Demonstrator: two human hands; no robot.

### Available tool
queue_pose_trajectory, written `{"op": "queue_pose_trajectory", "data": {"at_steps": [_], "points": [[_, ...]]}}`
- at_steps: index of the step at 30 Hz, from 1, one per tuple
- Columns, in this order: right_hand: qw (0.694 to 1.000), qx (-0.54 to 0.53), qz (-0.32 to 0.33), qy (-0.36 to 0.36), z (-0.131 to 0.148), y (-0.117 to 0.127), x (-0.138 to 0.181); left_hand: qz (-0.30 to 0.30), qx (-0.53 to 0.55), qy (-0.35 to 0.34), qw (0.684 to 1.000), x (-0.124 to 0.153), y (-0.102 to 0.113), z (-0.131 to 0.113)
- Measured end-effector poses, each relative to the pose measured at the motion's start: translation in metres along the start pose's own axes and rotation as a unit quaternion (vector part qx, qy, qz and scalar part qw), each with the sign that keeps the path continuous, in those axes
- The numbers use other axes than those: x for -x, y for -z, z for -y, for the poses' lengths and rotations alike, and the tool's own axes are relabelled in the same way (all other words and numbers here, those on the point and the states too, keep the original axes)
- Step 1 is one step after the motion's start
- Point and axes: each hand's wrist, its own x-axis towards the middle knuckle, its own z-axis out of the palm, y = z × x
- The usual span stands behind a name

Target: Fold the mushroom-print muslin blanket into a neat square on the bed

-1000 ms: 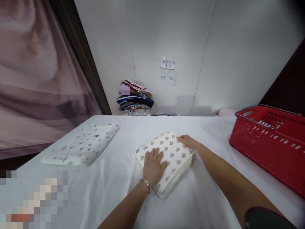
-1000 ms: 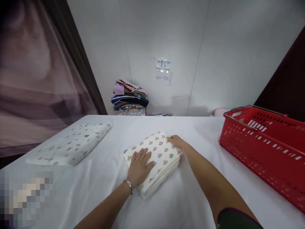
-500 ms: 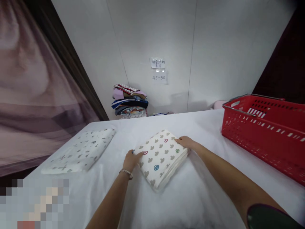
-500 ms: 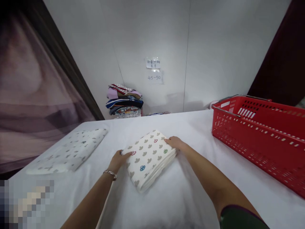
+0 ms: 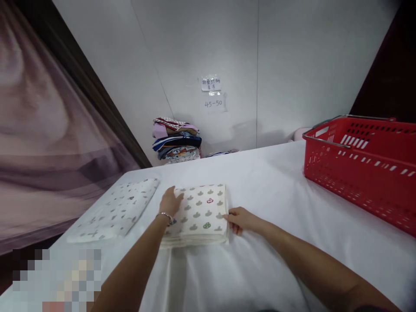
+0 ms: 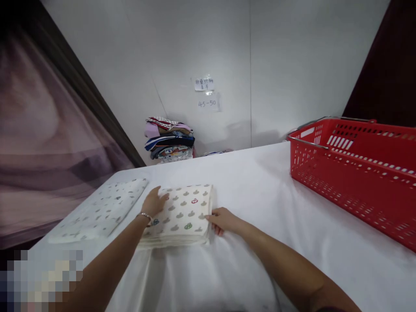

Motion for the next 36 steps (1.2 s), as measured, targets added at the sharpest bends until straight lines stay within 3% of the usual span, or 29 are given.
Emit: {"op": "queue_pose_trajectory", "data": {"at_steps": [4,7,12,20,26,33,36], "points": [[0.992,-0.100,-0.077,-0.003,-0.003,0.017,-0.011,0.021,-0.011,-0.180,0.983,0.046,-0.029,-0.040],[0.986,-0.123,-0.115,0.002,-0.007,0.027,-0.014,0.050,-0.037,-0.242,0.968,0.075,-0.049,-0.058],[0.983,-0.142,-0.116,-0.005,-0.005,0.030,-0.016,0.043,-0.068,-0.246,0.966,0.085,-0.056,-0.061],[0.990,-0.115,-0.071,-0.038,0.023,0.030,-0.038,0.060,-0.084,-0.236,0.966,0.085,-0.052,-0.063],[0.992,-0.099,-0.061,-0.039,0.012,0.021,-0.041,0.097,-0.048,-0.217,0.970,0.081,-0.045,-0.063],[0.992,-0.105,-0.075,0.017,0.004,0.014,-0.043,0.113,-0.018,-0.230,0.966,0.104,-0.043,-0.097],[0.991,-0.123,-0.056,0.021,0.005,0.015,-0.039,0.110,-0.026,-0.205,0.972,0.114,-0.045,-0.108]]}}
